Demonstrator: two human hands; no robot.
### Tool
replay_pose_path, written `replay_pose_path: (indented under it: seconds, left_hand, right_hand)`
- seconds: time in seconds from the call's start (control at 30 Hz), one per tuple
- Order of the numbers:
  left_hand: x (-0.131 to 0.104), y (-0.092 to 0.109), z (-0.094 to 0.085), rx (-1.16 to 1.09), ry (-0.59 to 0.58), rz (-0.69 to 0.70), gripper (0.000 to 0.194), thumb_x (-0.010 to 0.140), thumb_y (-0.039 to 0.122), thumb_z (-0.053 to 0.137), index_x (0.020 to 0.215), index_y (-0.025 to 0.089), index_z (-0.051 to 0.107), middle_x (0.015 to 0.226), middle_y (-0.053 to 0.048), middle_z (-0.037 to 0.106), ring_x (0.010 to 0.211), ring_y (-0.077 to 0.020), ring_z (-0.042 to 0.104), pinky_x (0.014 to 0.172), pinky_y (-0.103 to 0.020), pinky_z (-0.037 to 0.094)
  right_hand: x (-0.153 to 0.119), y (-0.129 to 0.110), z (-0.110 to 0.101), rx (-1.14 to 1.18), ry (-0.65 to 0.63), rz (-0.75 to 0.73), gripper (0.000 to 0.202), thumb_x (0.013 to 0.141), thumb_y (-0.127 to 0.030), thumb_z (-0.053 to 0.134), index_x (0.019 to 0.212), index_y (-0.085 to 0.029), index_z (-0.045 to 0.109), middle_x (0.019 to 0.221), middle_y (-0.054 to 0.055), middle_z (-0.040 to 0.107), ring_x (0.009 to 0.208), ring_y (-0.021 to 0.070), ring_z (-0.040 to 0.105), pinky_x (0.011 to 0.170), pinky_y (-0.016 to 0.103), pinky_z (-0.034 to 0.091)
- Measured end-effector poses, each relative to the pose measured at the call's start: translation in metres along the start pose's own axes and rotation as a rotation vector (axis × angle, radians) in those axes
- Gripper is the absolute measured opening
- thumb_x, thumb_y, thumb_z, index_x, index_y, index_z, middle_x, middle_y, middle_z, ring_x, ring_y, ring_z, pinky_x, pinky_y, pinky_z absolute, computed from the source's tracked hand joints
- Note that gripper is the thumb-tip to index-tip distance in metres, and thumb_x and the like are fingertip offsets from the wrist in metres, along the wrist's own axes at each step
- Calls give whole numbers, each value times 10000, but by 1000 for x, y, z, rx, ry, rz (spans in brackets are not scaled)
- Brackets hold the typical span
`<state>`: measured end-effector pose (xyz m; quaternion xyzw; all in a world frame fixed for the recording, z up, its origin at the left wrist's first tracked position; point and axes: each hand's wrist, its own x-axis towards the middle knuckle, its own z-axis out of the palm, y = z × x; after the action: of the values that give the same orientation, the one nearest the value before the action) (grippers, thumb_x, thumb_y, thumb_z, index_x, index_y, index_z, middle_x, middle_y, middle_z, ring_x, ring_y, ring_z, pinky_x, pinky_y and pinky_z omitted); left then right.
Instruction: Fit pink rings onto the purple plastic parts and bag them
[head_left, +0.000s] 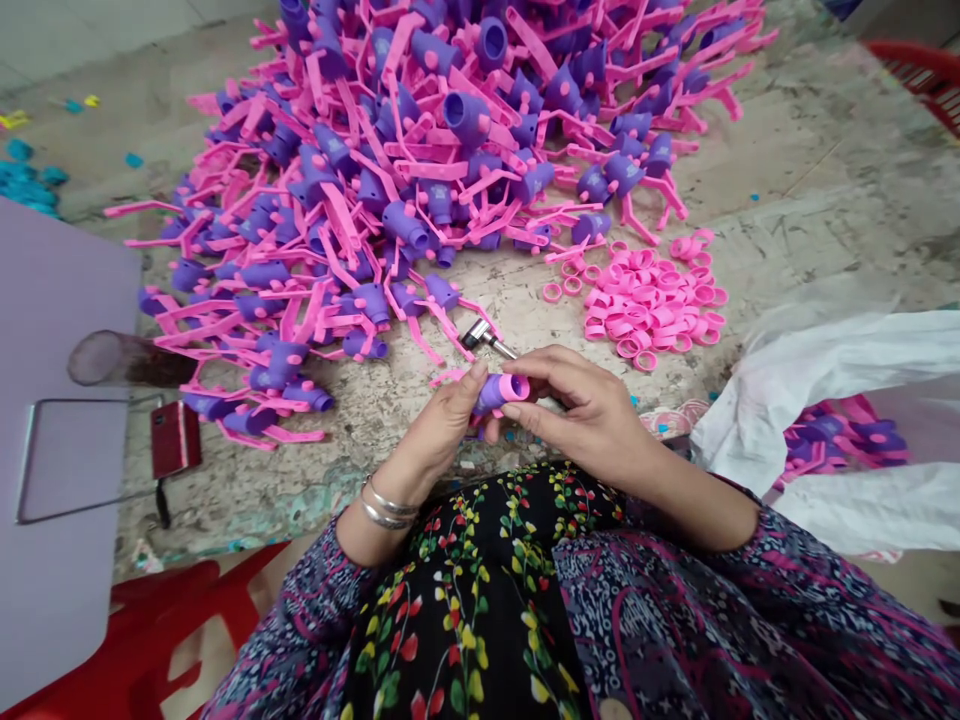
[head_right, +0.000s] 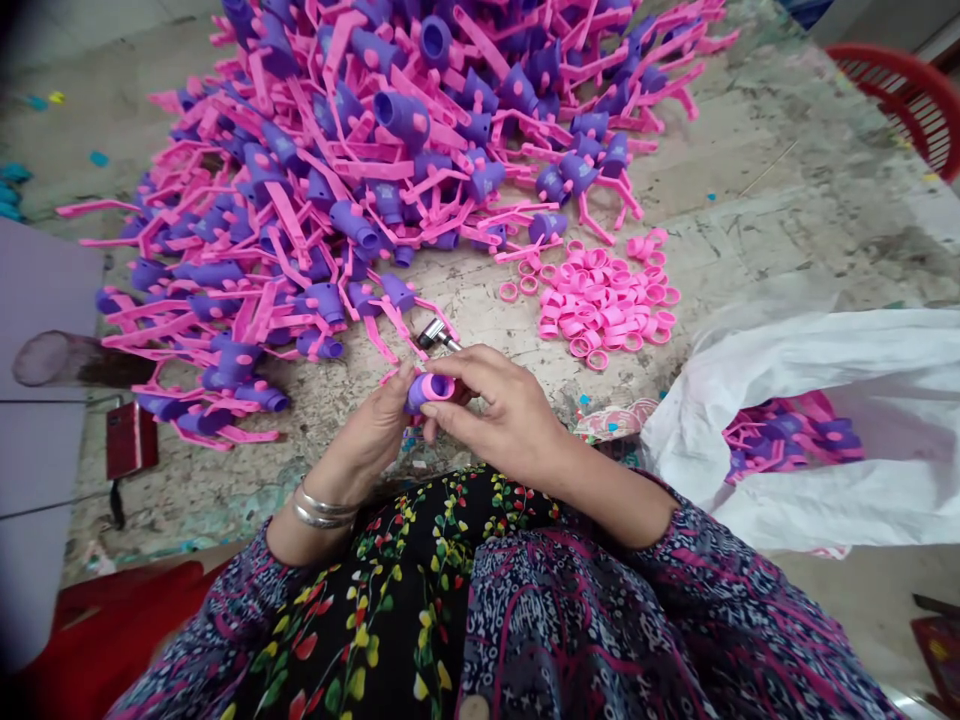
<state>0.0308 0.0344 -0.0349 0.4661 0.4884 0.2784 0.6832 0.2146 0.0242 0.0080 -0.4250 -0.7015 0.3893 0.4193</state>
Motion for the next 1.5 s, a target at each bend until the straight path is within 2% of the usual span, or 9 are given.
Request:
replay_pose_path:
  seconds: [0.17, 0.33, 0.47, 0.53, 0.77, 0.97, 1.13, 1.3, 1.5]
  left_hand:
    - [-4, 7, -2, -46, -72, -38, 610, 904, 657, 381, 657, 172, 656, 585, -33, 657, 557, -127, 556, 599, -274, 417]
    - [-12, 18, -6, -74, -101, -13, 551, 911, 612, 421, 726, 169, 692, 664, -52, 703, 599, -142, 567, 620, -292, 413]
    - [-17, 25, -9, -88, -131, -8, 523, 875, 632, 468, 894, 173, 716, 696, -55, 709, 632, -170, 589, 626, -314, 421]
    - [-18, 27, -9, -107, -149, -1, 517, 859, 637, 493, 927, 175, 716, 694, -52, 707, 644, -180, 603, 635, -322, 426]
    - [-21, 25, -9, -120, -180, 6, 548, 872, 651, 467, 799, 170, 718, 639, -42, 686, 594, -163, 601, 654, -322, 428]
    - [-23, 26, -10, -151, -199, 24, 528, 860, 640, 507, 972, 176, 733, 598, -13, 647, 535, -139, 570, 615, -296, 424]
    - [-24, 23, -10, -134, -177, 36, 560, 849, 646, 514, 1012, 158, 734, 564, -10, 622, 528, -142, 562, 623, -293, 437]
    - [-24, 21, -10, -157, -183, 28, 565, 859, 635, 509, 1032, 142, 726, 561, -5, 612, 523, -128, 562, 603, -267, 426]
    - [-24, 22, -9, -158, -174, 5, 560, 856, 645, 501, 959, 143, 726, 563, -6, 613, 502, -117, 544, 587, -263, 406]
  right_hand:
    - [1, 1, -6, 178, 19, 111, 214, 841, -247, 685, 1055, -247, 694, 963, 39, 613, 887, 157, 608, 789, 310, 516]
    - [2, 7, -9, 732, 66, 445, 239, 727, -274, 783, 954, -255, 709, 866, -10, 666, 779, 125, 623, 759, 287, 547]
    - [1, 8, -12, 985, 20, 595, 272, 641, -259, 831, 892, -242, 727, 849, -13, 685, 714, 115, 632, 690, 260, 579]
    - [0, 8, -13, 1048, -6, 615, 294, 635, -236, 832, 909, -246, 725, 872, -12, 698, 715, 113, 643, 684, 253, 586]
    - [-3, 9, -13, 1142, -62, 629, 285, 648, -232, 839, 908, -248, 724, 854, -16, 719, 676, 97, 672, 683, 230, 591]
    - [-7, 10, -13, 1138, -115, 592, 261, 674, -274, 841, 913, -250, 738, 883, -5, 725, 687, 96, 683, 690, 225, 589]
    - [-9, 11, -12, 1127, -103, 569, 245, 673, -270, 844, 897, -244, 749, 888, -5, 726, 696, 104, 685, 701, 244, 596]
    - [-8, 12, -11, 1186, -121, 541, 295, 697, -226, 832, 977, -237, 739, 890, -5, 736, 718, 89, 700, 692, 181, 579]
    - [-8, 15, -10, 1267, -82, 615, 259, 730, -232, 812, 973, -196, 729, 889, 8, 739, 701, 83, 701, 697, 170, 588]
